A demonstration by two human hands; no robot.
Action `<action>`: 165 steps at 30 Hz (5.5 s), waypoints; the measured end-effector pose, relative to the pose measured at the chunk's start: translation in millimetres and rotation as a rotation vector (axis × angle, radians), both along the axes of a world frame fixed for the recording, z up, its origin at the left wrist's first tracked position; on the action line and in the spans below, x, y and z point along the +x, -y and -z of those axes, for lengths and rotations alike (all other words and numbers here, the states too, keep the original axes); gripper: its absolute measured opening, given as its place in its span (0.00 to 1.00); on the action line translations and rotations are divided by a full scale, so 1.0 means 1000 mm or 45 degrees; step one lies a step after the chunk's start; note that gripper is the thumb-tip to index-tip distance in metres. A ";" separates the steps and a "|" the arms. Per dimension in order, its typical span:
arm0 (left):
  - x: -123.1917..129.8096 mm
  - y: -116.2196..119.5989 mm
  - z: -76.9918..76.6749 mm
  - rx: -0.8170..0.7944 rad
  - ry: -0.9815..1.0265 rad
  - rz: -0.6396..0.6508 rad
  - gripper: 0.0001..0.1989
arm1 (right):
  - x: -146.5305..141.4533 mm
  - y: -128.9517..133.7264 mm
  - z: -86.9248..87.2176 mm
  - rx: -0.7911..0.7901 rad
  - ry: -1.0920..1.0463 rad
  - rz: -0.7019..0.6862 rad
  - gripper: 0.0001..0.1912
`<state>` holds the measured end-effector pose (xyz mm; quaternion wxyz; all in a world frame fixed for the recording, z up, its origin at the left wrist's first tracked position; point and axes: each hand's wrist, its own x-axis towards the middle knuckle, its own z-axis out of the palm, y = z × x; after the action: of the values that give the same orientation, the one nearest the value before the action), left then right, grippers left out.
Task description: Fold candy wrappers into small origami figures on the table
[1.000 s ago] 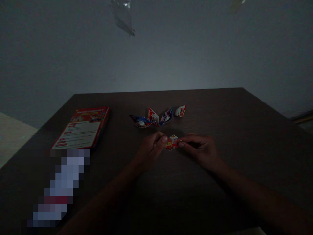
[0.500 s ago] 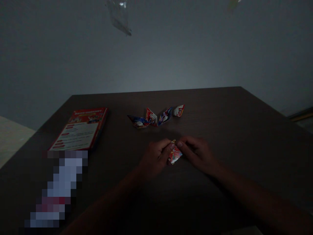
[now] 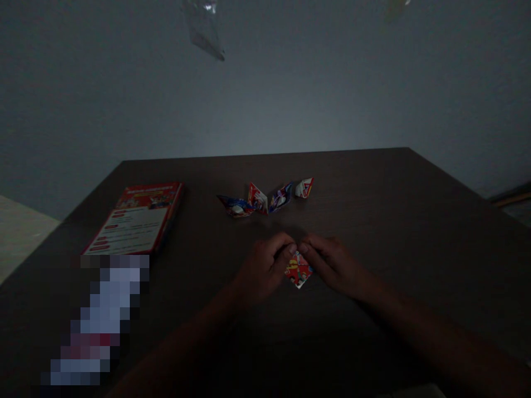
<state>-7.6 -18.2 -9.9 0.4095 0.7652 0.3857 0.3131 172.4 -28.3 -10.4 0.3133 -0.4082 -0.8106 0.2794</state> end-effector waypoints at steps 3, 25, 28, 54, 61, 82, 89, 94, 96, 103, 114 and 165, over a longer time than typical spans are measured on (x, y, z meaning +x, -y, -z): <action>-0.001 -0.001 0.002 -0.010 -0.018 0.004 0.12 | 0.000 0.000 0.000 -0.013 0.034 0.019 0.13; 0.007 0.002 0.004 0.110 0.058 -0.077 0.13 | -0.002 0.003 0.003 0.111 -0.124 0.114 0.13; 0.008 0.003 0.001 0.126 0.082 -0.108 0.14 | -0.003 0.003 0.002 0.158 -0.133 0.118 0.13; -0.002 -0.002 0.000 0.066 0.102 -0.190 0.14 | -0.010 -0.006 0.001 0.220 -0.067 0.079 0.16; -0.002 -0.002 0.000 0.101 0.087 -0.255 0.14 | -0.008 -0.012 0.008 0.027 -0.200 0.166 0.19; -0.013 -0.010 0.007 -0.133 0.151 -0.229 0.14 | -0.008 -0.013 0.013 -0.446 -0.561 0.234 0.17; -0.009 -0.013 0.008 -0.075 0.165 -0.124 0.09 | -0.005 -0.011 0.010 -0.365 -0.320 0.126 0.14; -0.005 -0.012 0.010 -0.046 0.224 -0.201 0.10 | 0.001 -0.010 0.006 -0.220 -0.315 0.134 0.10; -0.005 -0.011 0.010 -0.025 0.213 -0.190 0.09 | 0.003 -0.010 0.007 -0.192 -0.325 0.134 0.09; -0.002 -0.010 0.008 0.105 0.151 -0.104 0.06 | 0.007 -0.010 0.006 -0.075 -0.249 0.003 0.07; -0.001 -0.009 0.011 0.123 0.240 -0.134 0.06 | 0.006 -0.012 0.006 -0.046 -0.329 -0.004 0.08; 0.000 -0.009 0.013 0.181 0.367 -0.270 0.04 | 0.007 -0.010 0.004 0.024 -0.430 0.147 0.07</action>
<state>-7.6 -9.6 -23.3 0.3702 0.6944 0.3786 0.4872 179.1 -18.3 -14.6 0.4642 -0.3984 -0.7243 0.3181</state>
